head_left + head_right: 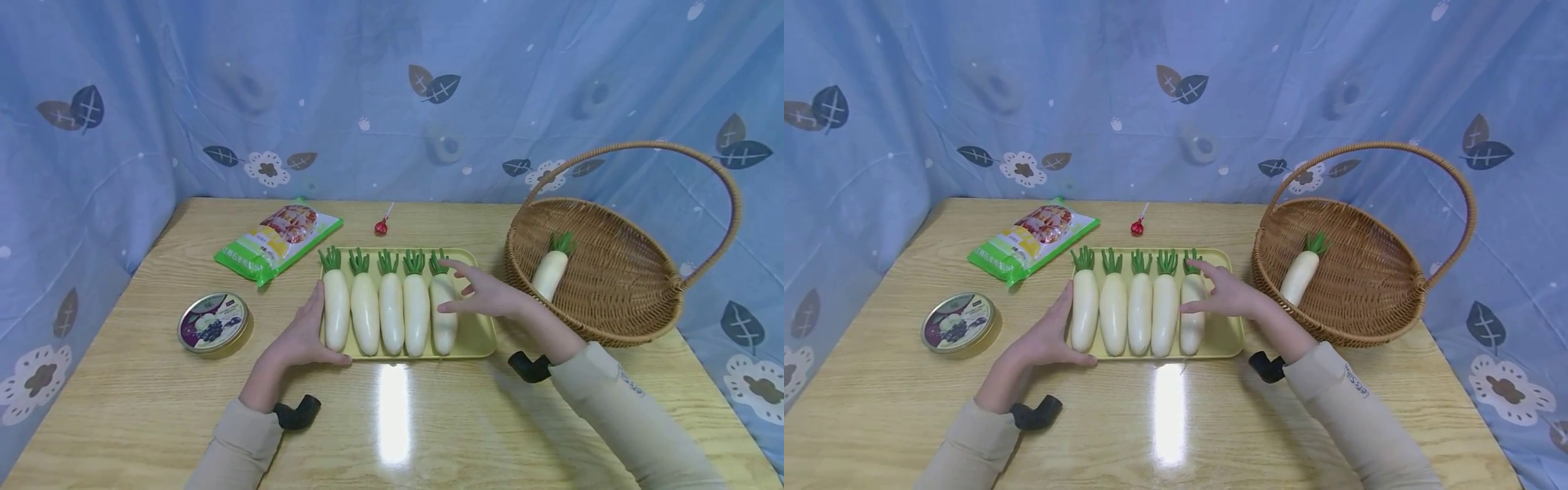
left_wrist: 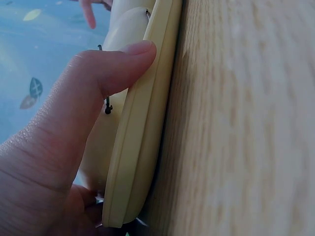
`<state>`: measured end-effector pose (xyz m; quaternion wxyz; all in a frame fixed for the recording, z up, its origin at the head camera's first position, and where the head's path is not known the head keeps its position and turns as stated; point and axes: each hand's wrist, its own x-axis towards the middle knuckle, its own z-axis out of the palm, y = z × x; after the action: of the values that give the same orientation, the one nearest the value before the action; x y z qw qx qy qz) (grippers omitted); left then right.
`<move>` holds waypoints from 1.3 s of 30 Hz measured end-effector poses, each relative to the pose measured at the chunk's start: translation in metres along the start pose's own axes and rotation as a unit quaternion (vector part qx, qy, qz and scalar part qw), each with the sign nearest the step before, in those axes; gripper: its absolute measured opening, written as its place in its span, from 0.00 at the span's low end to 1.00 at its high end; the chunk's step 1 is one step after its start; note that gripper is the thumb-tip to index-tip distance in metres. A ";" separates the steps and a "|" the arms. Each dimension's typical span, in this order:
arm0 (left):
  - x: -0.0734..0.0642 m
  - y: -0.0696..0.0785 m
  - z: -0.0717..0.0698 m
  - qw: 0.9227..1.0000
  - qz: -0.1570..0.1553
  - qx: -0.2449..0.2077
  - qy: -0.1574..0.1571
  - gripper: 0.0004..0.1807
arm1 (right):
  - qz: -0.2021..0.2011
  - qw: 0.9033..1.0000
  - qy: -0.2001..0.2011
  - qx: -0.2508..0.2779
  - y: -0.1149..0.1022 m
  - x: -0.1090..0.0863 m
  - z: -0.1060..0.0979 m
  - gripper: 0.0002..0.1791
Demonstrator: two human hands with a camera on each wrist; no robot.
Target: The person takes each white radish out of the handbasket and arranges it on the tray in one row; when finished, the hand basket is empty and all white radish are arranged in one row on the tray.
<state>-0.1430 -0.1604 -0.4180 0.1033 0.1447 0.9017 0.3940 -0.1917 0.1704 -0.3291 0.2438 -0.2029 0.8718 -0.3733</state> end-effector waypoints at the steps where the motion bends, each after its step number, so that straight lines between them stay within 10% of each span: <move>1: 0.000 0.000 0.000 1.000 0.001 0.000 0.000 0.79 | -0.005 1.000 -0.006 0.000 -0.002 -0.002 -0.002 0.46; 39: 0.000 0.000 -0.001 1.000 -0.002 0.006 0.000 0.79 | 0.019 0.998 0.011 -0.053 -0.043 -0.064 -0.078 0.42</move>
<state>-0.1436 -0.1611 -0.4179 0.1028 0.1437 0.9044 0.3884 -0.1784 0.2203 -0.2324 0.2302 -0.1949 0.8965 -0.3244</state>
